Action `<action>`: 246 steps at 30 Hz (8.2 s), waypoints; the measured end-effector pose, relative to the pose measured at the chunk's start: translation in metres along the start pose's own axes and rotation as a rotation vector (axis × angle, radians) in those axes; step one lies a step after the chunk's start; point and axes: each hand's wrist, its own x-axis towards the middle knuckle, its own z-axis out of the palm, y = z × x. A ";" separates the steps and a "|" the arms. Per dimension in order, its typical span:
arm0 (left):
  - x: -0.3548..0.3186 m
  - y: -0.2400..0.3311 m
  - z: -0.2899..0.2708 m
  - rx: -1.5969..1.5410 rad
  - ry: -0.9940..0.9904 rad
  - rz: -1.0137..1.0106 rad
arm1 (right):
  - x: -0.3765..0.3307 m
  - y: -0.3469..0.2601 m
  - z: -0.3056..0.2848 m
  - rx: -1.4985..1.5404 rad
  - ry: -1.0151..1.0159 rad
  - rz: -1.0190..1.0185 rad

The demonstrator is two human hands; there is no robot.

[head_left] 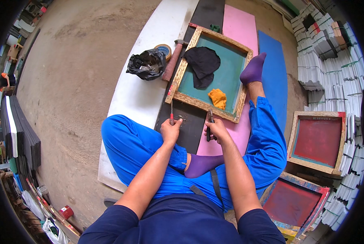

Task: The person sits cross-legged on the floor and uses a red-handled tool and a knife to trim a black fabric piece placed on a wooden frame. The person repeatedly scrapes and cuts the fabric edge while holding it in place.

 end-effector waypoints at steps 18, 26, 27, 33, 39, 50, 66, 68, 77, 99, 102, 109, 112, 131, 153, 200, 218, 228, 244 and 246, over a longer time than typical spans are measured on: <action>-0.011 0.016 0.026 0.007 -0.177 0.092 | 0.033 0.015 0.024 -0.261 0.306 -0.109; -0.008 0.016 0.031 -0.005 -0.180 0.082 | 0.011 -0.001 0.040 -0.430 0.436 -0.061; -0.007 0.016 0.030 -0.010 -0.182 0.072 | 0.009 -0.003 0.040 -0.422 0.430 -0.089; -0.004 0.013 0.035 -0.029 -0.201 0.028 | 0.043 0.043 0.033 -0.129 0.325 -0.234; -0.003 0.013 0.031 -0.075 -0.212 -0.030 | 0.027 0.037 0.014 0.188 0.048 -0.193; 0.002 0.004 0.036 -0.139 -0.225 -0.054 | 0.021 -0.008 -0.022 -0.249 -0.091 -0.031; 0.005 0.008 0.043 -0.243 -0.216 -0.042 | 0.004 -0.043 0.002 -0.645 0.129 -0.022; 0.007 0.005 0.043 -0.257 -0.234 -0.094 | 0.018 -0.022 0.000 -0.702 0.189 -0.124; 0.007 0.006 0.042 -0.247 -0.229 -0.102 | 0.022 0.007 0.010 -0.663 0.386 -0.333; 0.016 0.000 -0.003 -0.749 -0.358 -0.331 | -0.014 0.009 0.050 0.077 -0.571 -0.003; 0.014 0.002 -0.005 -0.573 -0.232 -0.267 | -0.020 0.008 0.049 0.074 -0.553 0.016; 0.014 -0.010 0.003 -0.050 -0.048 -0.044 | -0.004 0.020 0.013 -0.026 -0.230 -0.043; 0.003 -0.002 0.006 -0.025 -0.099 -0.010 | 0.001 0.013 -0.005 -0.026 -0.120 -0.053; -0.002 0.011 0.024 -0.021 -0.182 0.074 | 0.001 -0.036 -0.017 -0.207 -0.062 0.102; 0.009 0.008 0.039 -0.082 -0.197 -0.009 | 0.029 0.027 0.022 -0.430 0.448 -0.306; -0.009 0.011 0.017 0.093 -0.174 0.135 | 0.001 -0.022 -0.032 -0.082 -0.133 0.116; -0.002 0.017 0.031 -0.029 -0.171 0.086 | 0.013 -0.018 -0.007 -0.252 0.072 -0.005; 0.004 0.022 0.036 -0.013 -0.182 0.078 | 0.010 -0.015 -0.001 -0.233 0.124 -0.066; 0.003 0.009 0.016 -0.048 -0.134 0.045 | 0.011 -0.008 0.003 -0.247 0.222 -0.161; 0.003 0.006 0.013 -0.065 -0.129 0.039 | 0.042 0.021 0.005 -0.381 0.385 -0.376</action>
